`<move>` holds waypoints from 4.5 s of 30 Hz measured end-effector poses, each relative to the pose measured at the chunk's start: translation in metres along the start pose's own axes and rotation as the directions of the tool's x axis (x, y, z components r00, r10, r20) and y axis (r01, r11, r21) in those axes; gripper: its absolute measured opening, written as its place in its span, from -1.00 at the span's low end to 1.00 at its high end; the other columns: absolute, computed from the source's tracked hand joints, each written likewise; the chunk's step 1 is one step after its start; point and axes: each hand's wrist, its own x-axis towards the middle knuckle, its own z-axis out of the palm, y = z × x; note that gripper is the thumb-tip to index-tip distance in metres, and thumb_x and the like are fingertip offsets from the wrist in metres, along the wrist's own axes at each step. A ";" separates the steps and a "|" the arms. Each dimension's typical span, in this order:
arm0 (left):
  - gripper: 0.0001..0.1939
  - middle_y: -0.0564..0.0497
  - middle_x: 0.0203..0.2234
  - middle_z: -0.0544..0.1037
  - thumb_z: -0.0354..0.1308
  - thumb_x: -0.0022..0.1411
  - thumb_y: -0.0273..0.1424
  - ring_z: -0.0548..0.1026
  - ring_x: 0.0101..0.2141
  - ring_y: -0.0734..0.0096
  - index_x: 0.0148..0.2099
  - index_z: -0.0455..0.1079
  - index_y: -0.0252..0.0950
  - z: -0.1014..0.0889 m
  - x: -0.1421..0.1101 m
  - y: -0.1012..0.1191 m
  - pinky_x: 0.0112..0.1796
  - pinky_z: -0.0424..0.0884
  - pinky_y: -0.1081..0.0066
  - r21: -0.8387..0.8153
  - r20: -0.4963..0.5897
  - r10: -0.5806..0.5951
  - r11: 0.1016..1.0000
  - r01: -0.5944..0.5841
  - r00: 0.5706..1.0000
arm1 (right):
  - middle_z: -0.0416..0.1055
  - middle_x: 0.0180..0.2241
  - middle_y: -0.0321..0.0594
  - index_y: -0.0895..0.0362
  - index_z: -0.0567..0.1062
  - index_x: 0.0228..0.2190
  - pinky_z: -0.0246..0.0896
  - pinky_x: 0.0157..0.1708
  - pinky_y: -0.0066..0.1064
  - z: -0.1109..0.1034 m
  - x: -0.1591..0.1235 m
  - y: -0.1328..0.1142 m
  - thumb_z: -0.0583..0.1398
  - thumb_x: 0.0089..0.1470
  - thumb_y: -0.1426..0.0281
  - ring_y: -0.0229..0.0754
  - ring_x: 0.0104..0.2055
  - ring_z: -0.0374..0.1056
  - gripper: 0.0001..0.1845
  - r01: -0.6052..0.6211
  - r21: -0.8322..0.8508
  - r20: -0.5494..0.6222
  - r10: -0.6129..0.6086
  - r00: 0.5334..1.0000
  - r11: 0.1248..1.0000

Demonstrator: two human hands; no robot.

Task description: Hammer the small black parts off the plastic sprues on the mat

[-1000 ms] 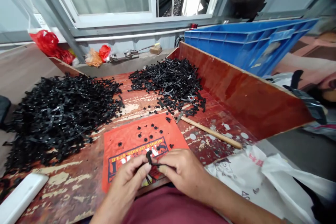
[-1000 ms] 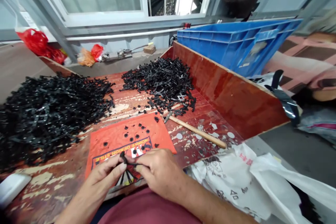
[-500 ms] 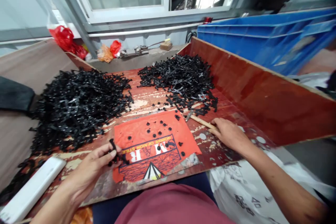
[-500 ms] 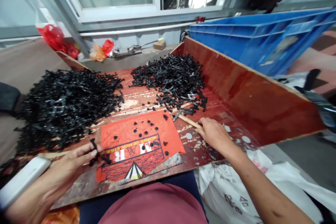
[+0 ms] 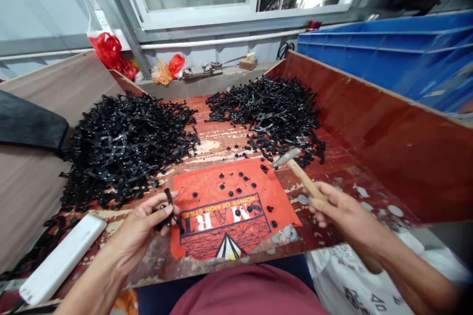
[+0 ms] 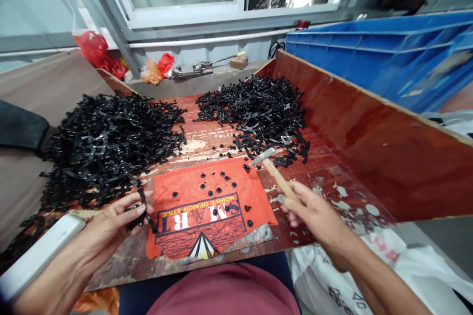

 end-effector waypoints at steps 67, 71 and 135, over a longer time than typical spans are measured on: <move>-0.72 0.17 -0.67 0.21 0.21 -0.10 -0.18 0.10 -0.59 0.52 -0.57 0.26 -0.26 0.013 0.069 -0.009 -0.52 -0.03 0.47 0.490 0.109 0.119 0.857 -0.158 0.987 | 0.52 -0.25 -0.20 0.04 0.41 -0.01 0.12 -0.32 -0.40 0.121 0.017 -0.088 0.02 0.31 0.39 -0.12 -0.27 0.42 -0.73 0.401 -0.518 0.419 -0.185 0.889 0.755; -0.76 0.17 -0.66 0.24 0.22 -0.11 -0.21 0.12 -0.58 0.51 -0.53 0.31 -0.26 0.011 0.072 -0.010 -0.50 0.01 0.48 0.474 0.134 0.153 0.858 -0.199 0.979 | 0.56 -0.20 -0.19 -0.03 0.34 0.17 0.20 -0.28 -0.37 0.127 0.023 -0.096 0.01 0.34 0.38 -0.09 -0.22 0.47 -0.59 0.456 -0.516 0.424 -0.246 0.872 0.725; -0.73 0.14 -0.67 0.27 0.20 -0.07 -0.18 0.16 -0.60 0.51 -0.54 0.30 -0.28 -0.001 0.084 -0.028 -0.54 0.02 0.49 0.473 0.099 0.147 0.863 -0.177 0.984 | 0.59 -0.22 -0.19 -0.13 -0.01 0.38 0.31 -0.31 -0.35 0.164 0.024 -0.106 -0.02 0.35 0.39 -0.09 -0.27 0.49 -0.36 0.519 -0.706 0.373 -0.370 0.851 0.481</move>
